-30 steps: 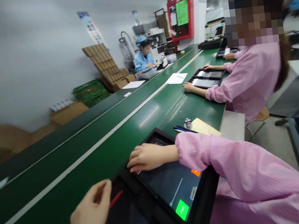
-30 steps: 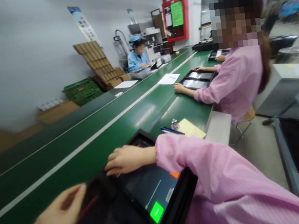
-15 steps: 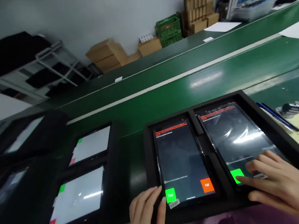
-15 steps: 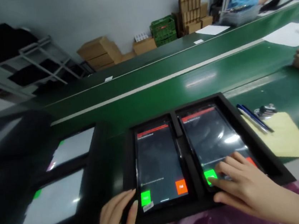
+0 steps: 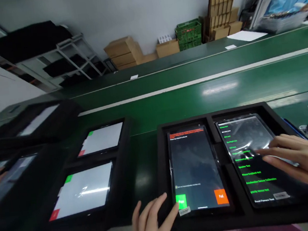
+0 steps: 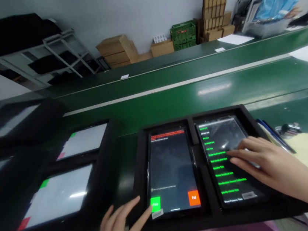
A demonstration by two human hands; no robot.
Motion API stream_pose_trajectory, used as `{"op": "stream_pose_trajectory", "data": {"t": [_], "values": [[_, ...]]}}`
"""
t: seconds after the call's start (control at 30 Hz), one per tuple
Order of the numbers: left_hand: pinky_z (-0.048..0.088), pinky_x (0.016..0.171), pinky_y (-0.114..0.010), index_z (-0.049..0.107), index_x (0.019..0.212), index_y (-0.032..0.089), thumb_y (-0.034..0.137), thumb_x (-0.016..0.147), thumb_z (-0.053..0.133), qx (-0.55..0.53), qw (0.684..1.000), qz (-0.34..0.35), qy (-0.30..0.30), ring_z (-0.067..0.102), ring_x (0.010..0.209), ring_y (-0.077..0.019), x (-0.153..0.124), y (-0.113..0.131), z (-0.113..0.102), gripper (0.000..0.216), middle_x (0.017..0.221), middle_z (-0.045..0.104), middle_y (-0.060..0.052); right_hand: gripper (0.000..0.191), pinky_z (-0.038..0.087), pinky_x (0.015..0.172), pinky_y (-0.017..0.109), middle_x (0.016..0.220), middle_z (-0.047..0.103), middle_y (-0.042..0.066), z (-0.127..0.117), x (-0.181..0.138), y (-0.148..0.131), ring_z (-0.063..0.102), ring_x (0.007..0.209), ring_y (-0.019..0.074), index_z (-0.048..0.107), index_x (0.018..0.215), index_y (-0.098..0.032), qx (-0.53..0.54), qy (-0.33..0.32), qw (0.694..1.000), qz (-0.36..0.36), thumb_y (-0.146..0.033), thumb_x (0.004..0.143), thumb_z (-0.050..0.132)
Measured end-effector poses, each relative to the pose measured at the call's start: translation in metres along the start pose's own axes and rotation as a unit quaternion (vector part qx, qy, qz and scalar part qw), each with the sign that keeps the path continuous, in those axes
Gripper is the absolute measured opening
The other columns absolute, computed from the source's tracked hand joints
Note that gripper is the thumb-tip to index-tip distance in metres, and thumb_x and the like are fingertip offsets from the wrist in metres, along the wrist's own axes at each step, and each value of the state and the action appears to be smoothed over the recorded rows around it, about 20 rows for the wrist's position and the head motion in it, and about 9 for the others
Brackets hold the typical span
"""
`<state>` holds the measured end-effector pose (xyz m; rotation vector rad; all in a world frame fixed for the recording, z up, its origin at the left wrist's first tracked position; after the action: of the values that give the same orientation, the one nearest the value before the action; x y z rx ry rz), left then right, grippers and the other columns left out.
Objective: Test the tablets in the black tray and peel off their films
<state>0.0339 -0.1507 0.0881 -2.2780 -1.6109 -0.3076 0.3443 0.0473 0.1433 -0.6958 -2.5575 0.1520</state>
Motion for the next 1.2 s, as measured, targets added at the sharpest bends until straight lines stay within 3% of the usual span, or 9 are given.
{"op": "stream_pose_trajectory", "data": {"t": [0.13, 0.23, 0.3, 0.43, 0.57, 0.7, 0.83, 0.93, 1.2], "values": [[0.042, 0.114, -0.046, 0.069, 0.133, 0.027, 0.043, 0.107, 0.037, -0.055, 0.996, -0.042, 0.055, 0.062, 0.116, -0.0239, 0.077, -0.032, 0.005, 0.044, 0.121, 0.072, -0.009, 0.051, 0.055, 0.071, 0.036, 0.086, 0.065, 0.010, 0.030, 0.038, 0.025, 0.066, 0.079, 0.0217, 0.074, 0.122, -0.018, -0.070, -0.051, 0.996, 0.006, -0.044, 0.113, 0.032], [0.048, 0.107, -0.060, 0.070, 0.131, 0.025, 0.046, 0.106, 0.039, -0.087, 0.991, -0.101, 0.016, 0.062, 0.120, -0.0306, 0.139, -0.052, 0.038, 0.045, 0.132, 0.069, -0.014, 0.046, 0.051, 0.072, 0.035, 0.089, 0.064, 0.011, 0.054, 0.060, 0.041, 0.063, 0.085, 0.0239, 0.074, 0.123, -0.016, -0.151, -0.086, 0.983, 0.060, -0.041, 0.111, 0.038], [0.045, 0.104, -0.072, 0.075, 0.122, 0.025, 0.047, 0.104, 0.044, -0.094, 0.986, -0.134, -0.004, 0.059, 0.126, -0.0371, 0.159, -0.060, 0.058, 0.042, 0.140, 0.065, -0.016, 0.040, 0.048, 0.071, 0.033, 0.085, 0.063, 0.010, 0.060, 0.063, 0.039, 0.062, 0.087, 0.0242, 0.077, 0.111, -0.016, -0.178, -0.085, 0.978, 0.071, -0.039, 0.110, 0.045], [0.039, 0.111, -0.069, 0.081, 0.082, 0.029, 0.041, 0.104, 0.048, -0.109, 0.982, -0.121, 0.097, 0.062, 0.123, -0.0338, 0.150, -0.061, 0.059, 0.041, 0.123, 0.074, -0.009, 0.044, 0.046, 0.072, 0.032, 0.075, 0.062, 0.006, 0.055, 0.047, 0.023, 0.062, 0.078, 0.0199, 0.078, 0.083, -0.020, -0.110, -0.063, 0.991, 0.050, -0.038, 0.110, 0.048], [0.043, 0.109, -0.059, 0.081, 0.094, 0.029, 0.038, 0.104, 0.046, -0.075, 0.977, -0.111, 0.166, 0.069, 0.109, -0.0280, 0.132, -0.064, 0.051, 0.037, 0.112, 0.076, -0.010, 0.039, 0.049, 0.071, 0.032, 0.077, 0.065, 0.006, 0.046, 0.038, 0.027, 0.063, 0.074, 0.0187, 0.079, 0.099, -0.021, -0.110, 0.004, 0.991, 0.081, -0.032, 0.110, 0.044], [0.047, 0.106, -0.063, 0.078, 0.114, 0.031, 0.039, 0.103, 0.047, -0.039, 0.991, -0.074, 0.104, 0.068, 0.112, -0.0306, 0.133, -0.069, 0.067, 0.033, 0.121, 0.074, -0.012, 0.027, 0.051, 0.070, 0.032, 0.079, 0.065, 0.005, 0.051, 0.044, 0.036, 0.065, 0.074, 0.0191, 0.078, 0.106, -0.020, -0.130, 0.025, 0.987, 0.092, -0.025, 0.107, 0.052], [0.050, 0.101, -0.070, 0.074, 0.123, 0.035, 0.041, 0.103, 0.048, -0.024, 0.997, -0.073, 0.020, 0.064, 0.122, -0.0345, 0.131, -0.079, 0.087, 0.034, 0.133, 0.069, -0.011, 0.017, 0.052, 0.066, 0.032, 0.078, 0.064, 0.004, 0.060, 0.046, 0.038, 0.065, 0.073, 0.0203, 0.078, 0.109, -0.020, -0.138, -0.018, 0.986, 0.094, -0.025, 0.101, 0.064], [0.051, 0.100, -0.072, 0.073, 0.125, 0.037, 0.041, 0.103, 0.048, -0.038, 0.996, -0.076, -0.004, 0.062, 0.125, -0.0353, 0.128, -0.082, 0.093, 0.034, 0.133, 0.069, -0.010, 0.018, 0.054, 0.066, 0.032, 0.077, 0.066, 0.005, 0.063, 0.045, 0.038, 0.066, 0.074, 0.0216, 0.078, 0.111, -0.021, -0.133, -0.047, 0.984, 0.105, -0.026, 0.101, 0.064], [0.043, 0.107, -0.074, 0.078, 0.114, 0.034, 0.044, 0.100, 0.052, -0.057, 0.990, -0.115, 0.054, 0.063, 0.119, -0.0344, 0.131, -0.074, 0.087, 0.031, 0.122, 0.072, -0.011, 0.020, 0.053, 0.061, 0.034, 0.072, 0.066, 0.005, 0.071, 0.043, 0.043, 0.065, 0.068, 0.0233, 0.079, 0.108, -0.020, -0.117, -0.024, 0.987, 0.104, -0.021, 0.100, 0.061]]}}
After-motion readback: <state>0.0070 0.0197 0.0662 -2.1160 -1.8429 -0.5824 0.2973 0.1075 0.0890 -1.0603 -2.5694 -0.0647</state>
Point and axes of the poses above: each hand's wrist, its own x-axis towards the middle knuckle, its own z-axis out of the palm, y = z × x, the point moved 6 cm from there along x, towards the middle knuckle
